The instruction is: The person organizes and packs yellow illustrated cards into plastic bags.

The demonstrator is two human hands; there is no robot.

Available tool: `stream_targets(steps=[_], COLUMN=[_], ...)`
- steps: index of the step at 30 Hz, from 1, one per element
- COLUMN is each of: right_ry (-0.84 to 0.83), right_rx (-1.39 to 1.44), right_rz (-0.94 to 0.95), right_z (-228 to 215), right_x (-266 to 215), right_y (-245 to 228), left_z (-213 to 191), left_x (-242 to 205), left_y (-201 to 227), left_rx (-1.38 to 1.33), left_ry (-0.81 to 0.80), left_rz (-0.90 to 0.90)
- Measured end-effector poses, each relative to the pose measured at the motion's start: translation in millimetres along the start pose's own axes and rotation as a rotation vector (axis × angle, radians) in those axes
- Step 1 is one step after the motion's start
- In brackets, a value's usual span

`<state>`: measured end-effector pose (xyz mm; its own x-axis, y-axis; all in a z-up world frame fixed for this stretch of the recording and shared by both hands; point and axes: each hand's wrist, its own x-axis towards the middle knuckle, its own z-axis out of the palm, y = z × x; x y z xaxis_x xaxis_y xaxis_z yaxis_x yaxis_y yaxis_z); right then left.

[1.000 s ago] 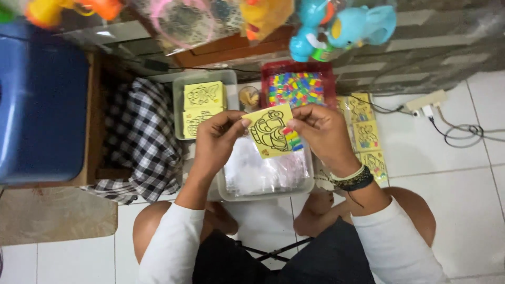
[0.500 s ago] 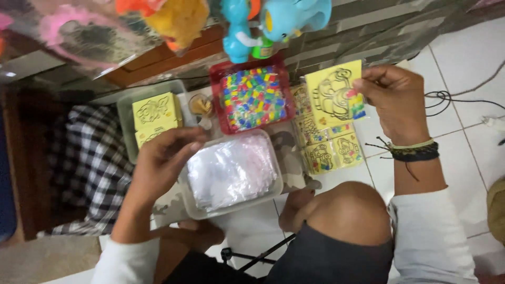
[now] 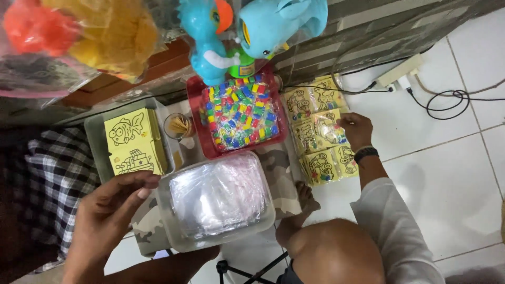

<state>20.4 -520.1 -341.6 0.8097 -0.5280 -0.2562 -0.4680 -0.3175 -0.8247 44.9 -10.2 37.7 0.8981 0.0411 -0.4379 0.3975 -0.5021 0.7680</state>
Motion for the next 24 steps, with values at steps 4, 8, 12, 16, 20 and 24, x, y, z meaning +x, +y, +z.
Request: stream_targets(steps=[4, 8, 12, 16, 20, 24], right_ry=[0.038, 0.031, -0.001, 0.067, 0.232, 0.277], right_rx=[-0.023, 0.112, 0.319, 0.392, -0.161, -0.253], right_rz=[0.019, 0.114, 0.159, 0.031, -0.419, -0.465], right_z=[9.0, 17.3, 39.6, 58.8, 64.1, 71.6], right_x=[30.3, 57.1, 80.4, 105.9, 110.2, 97.0], right_y=[6.4, 3.0, -1.8, 12.4, 14.7, 5.8], left_z=[-1.8, -5.6, 1.2, -9.5, -15.9, -17.3], left_x=[5.5, 9.8, 14.4, 21.9, 26.2, 27.9], left_y=[-4.5, -20.3, -6.6, -41.4, -55.4, -58.2], left_rx=[0.003, 0.126, 0.124, 0.042, 0.052, 0.043], left_ry=[0.001, 0.007, 0.103, 0.094, 0.064, 0.025], left_rz=[0.011, -0.003, -0.262, -0.137, -0.025, -0.055])
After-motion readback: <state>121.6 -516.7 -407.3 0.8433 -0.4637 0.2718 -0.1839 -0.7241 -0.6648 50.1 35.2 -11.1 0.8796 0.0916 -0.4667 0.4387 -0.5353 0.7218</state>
